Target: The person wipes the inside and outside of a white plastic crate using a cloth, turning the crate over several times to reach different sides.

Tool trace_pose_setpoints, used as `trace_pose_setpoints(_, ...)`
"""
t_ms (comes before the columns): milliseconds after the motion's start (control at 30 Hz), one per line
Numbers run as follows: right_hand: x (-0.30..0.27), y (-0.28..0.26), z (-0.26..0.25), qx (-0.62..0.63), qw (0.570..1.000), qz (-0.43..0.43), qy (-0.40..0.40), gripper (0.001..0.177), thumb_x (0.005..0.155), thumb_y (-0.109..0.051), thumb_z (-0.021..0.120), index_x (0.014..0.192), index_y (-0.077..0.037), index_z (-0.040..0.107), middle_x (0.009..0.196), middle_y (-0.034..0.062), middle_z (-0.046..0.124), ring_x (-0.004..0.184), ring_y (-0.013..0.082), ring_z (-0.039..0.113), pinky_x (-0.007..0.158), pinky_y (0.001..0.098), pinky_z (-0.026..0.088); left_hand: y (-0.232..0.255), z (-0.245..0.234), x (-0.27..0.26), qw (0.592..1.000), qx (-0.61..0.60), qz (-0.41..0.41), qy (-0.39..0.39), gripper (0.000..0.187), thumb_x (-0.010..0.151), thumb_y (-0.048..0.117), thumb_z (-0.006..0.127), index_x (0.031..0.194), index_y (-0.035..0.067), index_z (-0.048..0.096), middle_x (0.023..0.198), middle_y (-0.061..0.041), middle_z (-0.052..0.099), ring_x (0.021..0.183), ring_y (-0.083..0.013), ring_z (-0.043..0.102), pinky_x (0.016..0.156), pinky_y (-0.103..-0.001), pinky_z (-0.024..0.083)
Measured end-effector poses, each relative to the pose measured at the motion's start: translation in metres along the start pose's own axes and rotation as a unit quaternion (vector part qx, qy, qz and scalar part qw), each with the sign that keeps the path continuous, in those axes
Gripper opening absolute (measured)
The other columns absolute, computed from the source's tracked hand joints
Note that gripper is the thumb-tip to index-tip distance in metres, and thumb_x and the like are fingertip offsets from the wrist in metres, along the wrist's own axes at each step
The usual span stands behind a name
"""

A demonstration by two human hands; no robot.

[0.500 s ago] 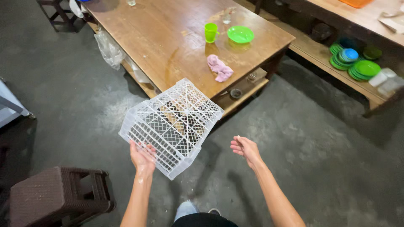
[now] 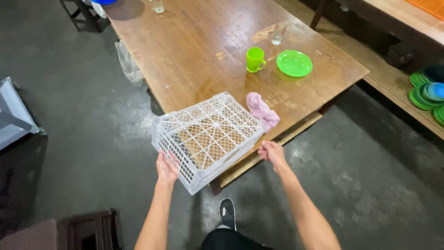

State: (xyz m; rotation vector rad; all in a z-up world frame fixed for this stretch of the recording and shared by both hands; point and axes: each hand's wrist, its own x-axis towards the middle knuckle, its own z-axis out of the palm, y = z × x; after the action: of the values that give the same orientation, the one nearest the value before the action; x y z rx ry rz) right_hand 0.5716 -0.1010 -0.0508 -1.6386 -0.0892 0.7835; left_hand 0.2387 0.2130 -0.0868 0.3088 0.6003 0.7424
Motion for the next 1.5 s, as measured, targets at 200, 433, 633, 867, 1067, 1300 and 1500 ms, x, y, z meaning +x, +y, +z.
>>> trace_pose_setpoints(200, 0.125, -0.043, 0.002, -0.355, 0.892, -0.233, 0.155, 0.032, 0.089, -0.012, 0.063, 0.12, -0.007, 0.071, 0.108, 0.0145, 0.074, 0.099, 0.0323, 0.071, 0.086, 0.0442, 0.056, 0.007, 0.028, 0.086, 0.941, 0.26, 0.179, 0.119, 0.049, 0.107, 0.041, 0.048, 0.112, -0.005, 0.066, 0.097, -0.011, 0.072, 0.077, -0.0165, 0.068, 0.071, -0.036, 0.057)
trace_pose_setpoints(433, 0.193, -0.074, -0.002, -0.521, 0.743, -0.42, 0.029, 0.068, 0.078, -0.021, 0.073, 0.142, -0.008, 0.055, 0.139, 0.0259, 0.054, 0.112, 0.0495, 0.055, 0.088, 0.0554, 0.047, 0.004, 0.041, 0.132, 0.915, 0.339, 0.095, 0.199, 0.045, 0.1, 0.051, 0.047, 0.114, 0.013, 0.066, 0.082, -0.012, 0.066, 0.057, -0.0202, 0.058, 0.048, -0.034, 0.045)
trace_pose_setpoints(633, 0.261, -0.097, -0.035, -0.415, 0.857, -0.301, 0.047, 0.04, 0.093, -0.033, 0.071, 0.119, -0.004, 0.064, 0.11, 0.0216, 0.067, 0.1, 0.0395, 0.064, 0.086, 0.0496, 0.052, -0.019, 0.048, 0.147, 0.968, 0.204, 0.093, 0.115, 0.064, 0.111, 0.065, 0.046, 0.13, 0.008, 0.069, 0.104, -0.011, 0.069, 0.072, -0.0194, 0.054, 0.055, -0.034, 0.039)
trace_pose_setpoints(867, 0.259, -0.229, -0.035, 0.044, 0.961, -0.231, -0.143, 0.046, 0.103, -0.03, 0.064, 0.136, 0.0, 0.053, 0.1, 0.0135, 0.064, 0.08, 0.0231, 0.054, 0.065, 0.0381, 0.042, -0.05, 0.117, 0.15, 0.963, 0.232, 0.033, 0.13, 0.073, 0.101, 0.057, 0.04, 0.152, 0.006, 0.046, 0.153, -0.013, 0.051, 0.138, -0.0267, 0.05, 0.116, -0.04, 0.037)
trace_pose_setpoints(1067, 0.225, -0.241, 0.072, -0.451, 0.765, -0.414, -0.198, 0.07, 0.085, -0.05, 0.072, 0.133, -0.002, 0.056, 0.147, 0.0247, 0.046, 0.13, 0.0398, 0.052, 0.11, 0.0552, 0.037, -0.062, 0.144, 0.151, 0.911, 0.383, 0.044, 0.149, 0.068, 0.102, 0.05, 0.045, 0.152, 0.005, 0.045, 0.157, -0.013, 0.05, 0.145, -0.025, 0.047, 0.119, -0.037, 0.035)
trace_pose_setpoints(1300, 0.227, -0.177, 0.15, -0.541, 0.725, -0.425, -0.034, 0.053, 0.104, -0.038, 0.059, 0.147, -0.007, 0.054, 0.158, 0.0255, 0.045, 0.148, 0.0478, 0.035, 0.123, 0.0614, 0.012, -0.081, 0.168, 0.135, 0.846, 0.496, 0.137, 0.139, 0.061, 0.105, 0.034, 0.048, 0.16, 0.012, 0.032, 0.157, -0.013, 0.047, 0.145, -0.0255, 0.043, 0.118, -0.036, 0.032)
trace_pose_setpoints(1500, 0.145, -0.136, 0.214, -0.334, 0.825, -0.412, -0.193, 0.051, 0.097, -0.025, 0.064, 0.14, 0.002, 0.055, 0.142, 0.026, 0.057, 0.135, 0.0399, 0.052, 0.119, 0.0481, 0.036, -0.085, 0.15, 0.138, 0.844, 0.508, 0.115, 0.128, 0.058, 0.107, 0.036, 0.043, 0.158, 0.011, 0.036, 0.154, -0.014, 0.053, 0.141, -0.0251, 0.05, 0.117, -0.036, 0.036)
